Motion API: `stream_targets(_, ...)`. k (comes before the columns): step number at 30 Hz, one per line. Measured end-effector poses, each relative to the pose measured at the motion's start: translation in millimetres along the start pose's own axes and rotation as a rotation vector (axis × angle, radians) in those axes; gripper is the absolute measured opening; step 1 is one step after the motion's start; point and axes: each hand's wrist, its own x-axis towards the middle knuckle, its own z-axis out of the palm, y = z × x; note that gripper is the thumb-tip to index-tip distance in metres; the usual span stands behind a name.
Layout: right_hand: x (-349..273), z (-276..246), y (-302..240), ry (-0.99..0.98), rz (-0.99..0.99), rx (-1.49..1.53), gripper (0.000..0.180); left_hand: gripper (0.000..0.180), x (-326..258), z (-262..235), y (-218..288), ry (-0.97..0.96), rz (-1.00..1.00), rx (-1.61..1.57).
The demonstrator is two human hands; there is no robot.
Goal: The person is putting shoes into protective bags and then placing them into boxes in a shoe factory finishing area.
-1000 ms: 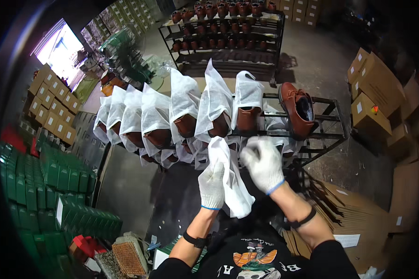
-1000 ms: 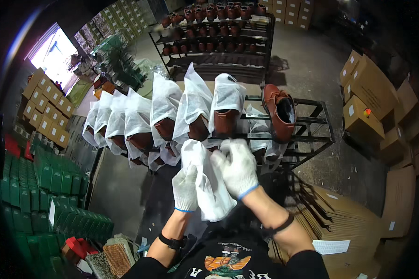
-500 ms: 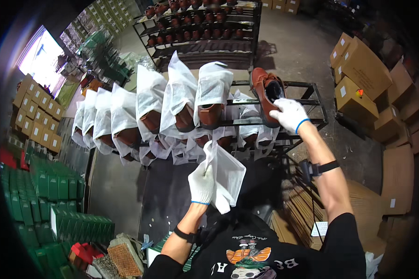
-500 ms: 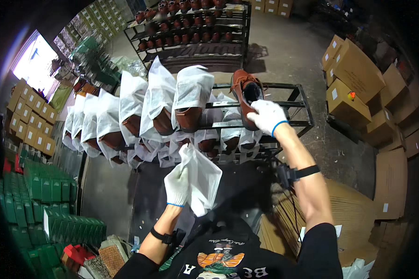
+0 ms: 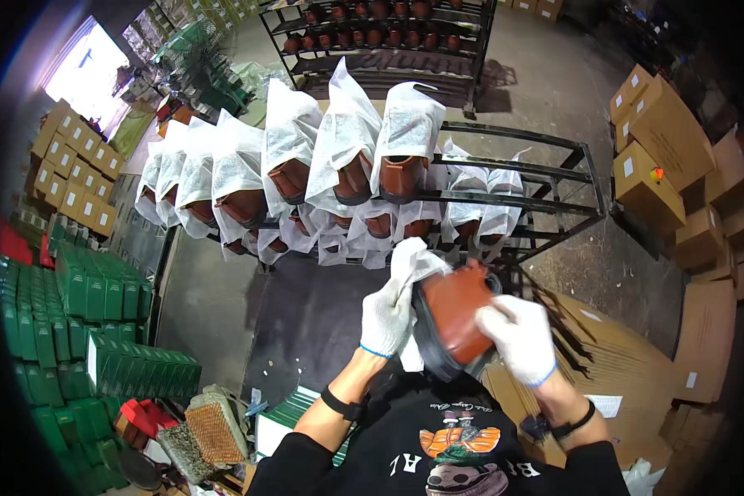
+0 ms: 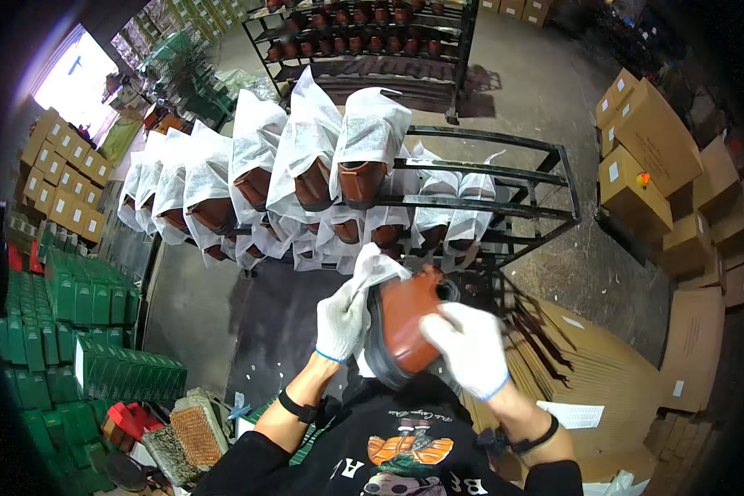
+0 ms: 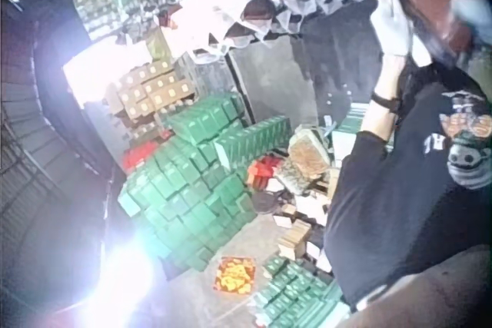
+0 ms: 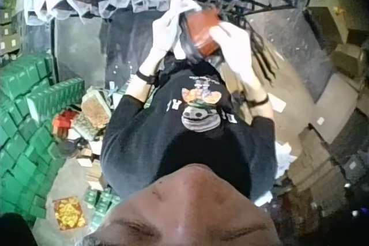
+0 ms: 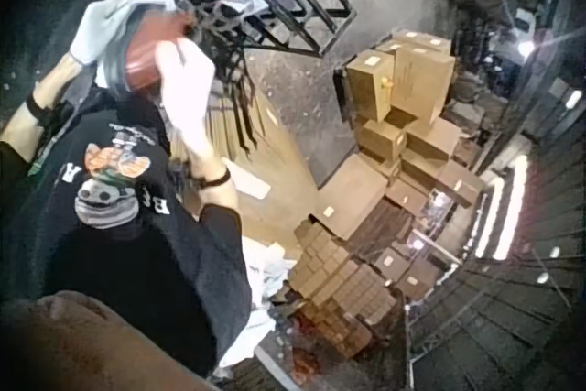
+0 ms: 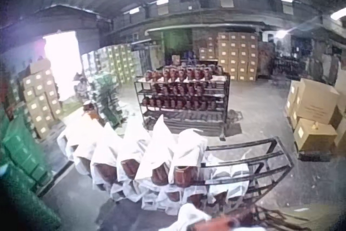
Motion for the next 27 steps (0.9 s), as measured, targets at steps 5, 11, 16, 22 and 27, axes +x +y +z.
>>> stream_targets(5, 16.2, 4.7, -21.9, -0.311, -0.658, -0.493, 0.017, 0.031, 18.9, -1.6, 21.6, -0.054, 0.231, 0.157)
stream_targets(11, 31.2, -3.0, -5.0, -0.233, -0.374, -0.4, 0.022, 0.013, 18.9, -7.7, 32.0, -0.145, 0.395, 0.447)
stream_targets(16, 10.9, 20.3, -4.3, -0.275, -0.367, -0.272, 0.026, 0.013, 14.7, -4.0, 51.5, -0.162, 0.576, 0.414)
stream_targets(22, 10.6, 35.2, 34.9, 0.263, 0.104, 0.185, 0.022, 0.009, -0.9, -14.2, 59.8, -0.263, 0.474, 0.43)
stream_targets(27, 14.9, 27.7, -0.5, 0.486, -0.127, -0.112, 0.017, 0.02, -17.5, -39.1, 59.0, -0.29, 0.329, 0.163)
